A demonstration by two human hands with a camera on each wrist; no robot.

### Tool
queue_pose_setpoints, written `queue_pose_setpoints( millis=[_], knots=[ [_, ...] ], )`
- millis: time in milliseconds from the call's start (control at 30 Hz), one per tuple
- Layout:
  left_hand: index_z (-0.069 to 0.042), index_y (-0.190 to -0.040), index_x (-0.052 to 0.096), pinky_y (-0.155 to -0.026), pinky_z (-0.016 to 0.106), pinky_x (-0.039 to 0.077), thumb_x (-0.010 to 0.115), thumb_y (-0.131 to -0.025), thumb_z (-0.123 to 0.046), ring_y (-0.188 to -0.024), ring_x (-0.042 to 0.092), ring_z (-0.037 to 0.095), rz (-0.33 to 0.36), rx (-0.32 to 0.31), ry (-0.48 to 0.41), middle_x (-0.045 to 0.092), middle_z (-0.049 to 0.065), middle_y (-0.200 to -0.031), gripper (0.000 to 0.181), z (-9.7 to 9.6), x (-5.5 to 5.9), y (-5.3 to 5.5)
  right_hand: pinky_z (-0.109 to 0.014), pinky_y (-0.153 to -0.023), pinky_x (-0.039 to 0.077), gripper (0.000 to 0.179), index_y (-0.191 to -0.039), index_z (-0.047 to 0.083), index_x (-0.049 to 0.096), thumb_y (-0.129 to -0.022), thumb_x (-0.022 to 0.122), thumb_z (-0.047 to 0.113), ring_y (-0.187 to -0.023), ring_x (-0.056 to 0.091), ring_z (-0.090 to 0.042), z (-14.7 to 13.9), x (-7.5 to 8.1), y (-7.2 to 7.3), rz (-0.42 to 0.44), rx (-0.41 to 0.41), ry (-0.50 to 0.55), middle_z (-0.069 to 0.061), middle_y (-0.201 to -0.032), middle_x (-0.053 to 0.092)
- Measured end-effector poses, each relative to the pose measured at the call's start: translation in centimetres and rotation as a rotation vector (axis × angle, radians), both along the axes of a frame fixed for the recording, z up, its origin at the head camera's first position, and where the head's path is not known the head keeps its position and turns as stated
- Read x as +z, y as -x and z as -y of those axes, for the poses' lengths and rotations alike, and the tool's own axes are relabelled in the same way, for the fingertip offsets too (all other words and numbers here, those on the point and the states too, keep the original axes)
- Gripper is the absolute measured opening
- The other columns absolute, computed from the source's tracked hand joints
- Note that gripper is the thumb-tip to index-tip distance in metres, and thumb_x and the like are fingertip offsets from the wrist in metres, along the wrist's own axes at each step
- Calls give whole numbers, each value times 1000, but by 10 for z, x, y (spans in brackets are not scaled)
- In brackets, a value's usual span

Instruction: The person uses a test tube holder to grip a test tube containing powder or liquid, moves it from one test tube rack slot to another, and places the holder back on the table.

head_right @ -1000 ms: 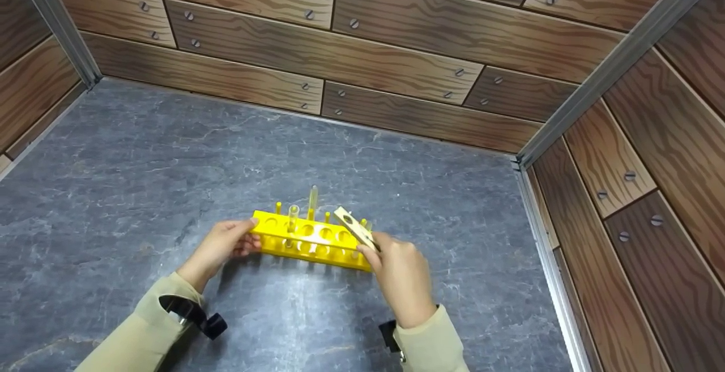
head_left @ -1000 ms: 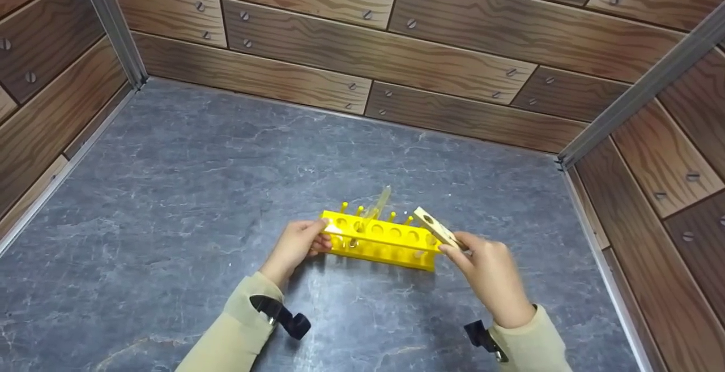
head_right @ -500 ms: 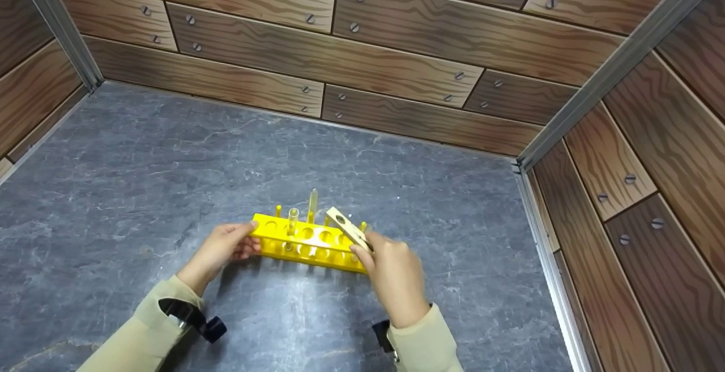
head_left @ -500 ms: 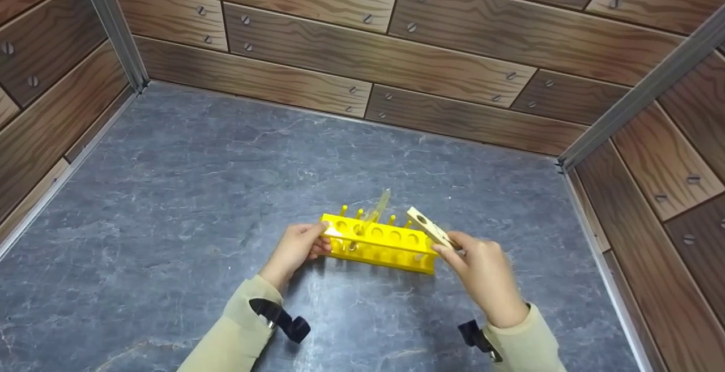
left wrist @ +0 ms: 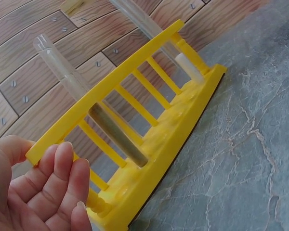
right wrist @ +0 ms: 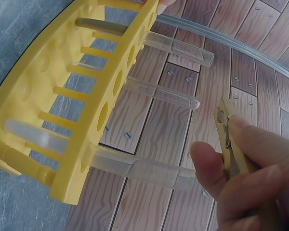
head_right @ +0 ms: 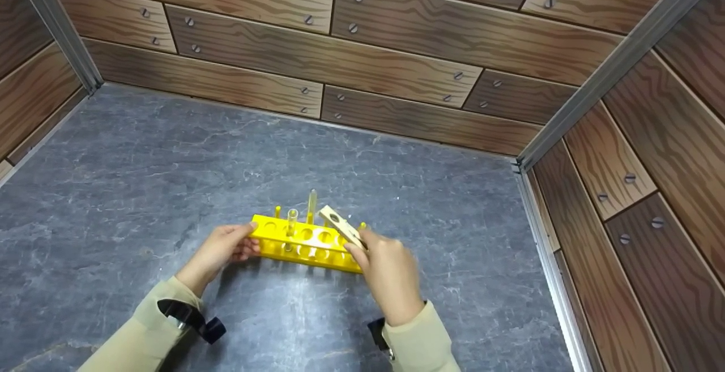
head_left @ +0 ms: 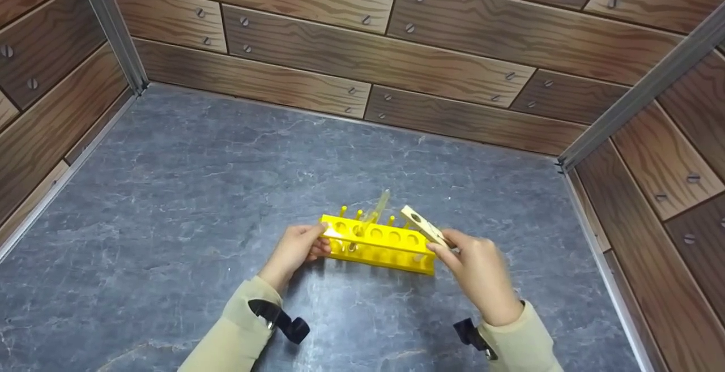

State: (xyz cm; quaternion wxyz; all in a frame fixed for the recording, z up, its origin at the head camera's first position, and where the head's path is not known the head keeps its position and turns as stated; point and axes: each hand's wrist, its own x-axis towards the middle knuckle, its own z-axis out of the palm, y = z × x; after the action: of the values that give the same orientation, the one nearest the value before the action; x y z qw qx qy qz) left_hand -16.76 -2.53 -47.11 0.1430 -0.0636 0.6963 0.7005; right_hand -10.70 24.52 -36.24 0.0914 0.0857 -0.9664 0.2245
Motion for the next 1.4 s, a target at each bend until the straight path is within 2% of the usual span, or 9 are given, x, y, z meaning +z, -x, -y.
queue_pose_setpoints(
  millis=[67,133,433,633,733,900,1200,1400],
  knots=[
    [8,-82,65,-54,25,46,54,-93,-23,-55,60,13,-7,5,-5,65,6,-65,35,-1,-3,2,-23,-43,42,22,-101,7,70,-85,68,22,-51,56,-6,0,0,1,-6,4,6,-6,-83,69],
    [9,-84,65,-53,23,46,54,-93,-25,-55,59,12,-7,10,-9,64,4,-64,37,-2,-11,7,-22,-44,42,22,-101,7,70,-85,68,22,-52,57,-5,0,0,1,-8,7,12,-6,-84,70],
    [10,-87,65,-53,23,45,54,-93,-25,-55,60,11,6,3,-3,65,4,-65,37,-2,-10,8,-23,-45,42,24,-103,7,70,-85,67,22,-54,58,-6,3,-1,3,6,15,21,-5,-84,69],
    [9,-88,66,-54,23,46,56,-92,-27,-56,61,11,9,0,-12,65,4,-66,37,-1,-8,8,-23,-39,34,22,-101,8,70,-86,66,24,-42,40,-7,6,2,6,16,18,24,1,-74,66],
    [9,-86,65,-54,23,46,55,-92,-24,-56,60,12,14,2,-13,64,4,-65,35,-1,-9,8,-23,-39,33,22,-101,8,70,-86,66,25,-41,36,-6,8,1,7,13,29,17,2,-71,64],
    [11,-86,64,-55,26,48,53,-93,-22,-57,59,13,13,-14,-12,64,5,-65,35,0,-11,7,-22,-38,33,23,-101,9,70,-85,67,25,-39,34,-5,10,0,7,-3,38,-1,2,-70,63],
    [8,-84,65,-54,23,46,55,-92,-24,-56,58,12,-2,21,0,63,4,-65,35,1,-7,6,-22,-37,32,21,-99,9,69,-85,67,25,-39,32,-4,11,-2,10,-6,52,17,4,-66,59],
    [9,-85,65,-54,23,46,54,-92,-24,-57,60,11,-6,-3,7,64,4,-65,36,0,-10,7,-21,-37,31,16,-94,10,68,-86,66,24,-39,30,-3,10,-3,9,-7,59,32,6,-62,55]
  ],
)
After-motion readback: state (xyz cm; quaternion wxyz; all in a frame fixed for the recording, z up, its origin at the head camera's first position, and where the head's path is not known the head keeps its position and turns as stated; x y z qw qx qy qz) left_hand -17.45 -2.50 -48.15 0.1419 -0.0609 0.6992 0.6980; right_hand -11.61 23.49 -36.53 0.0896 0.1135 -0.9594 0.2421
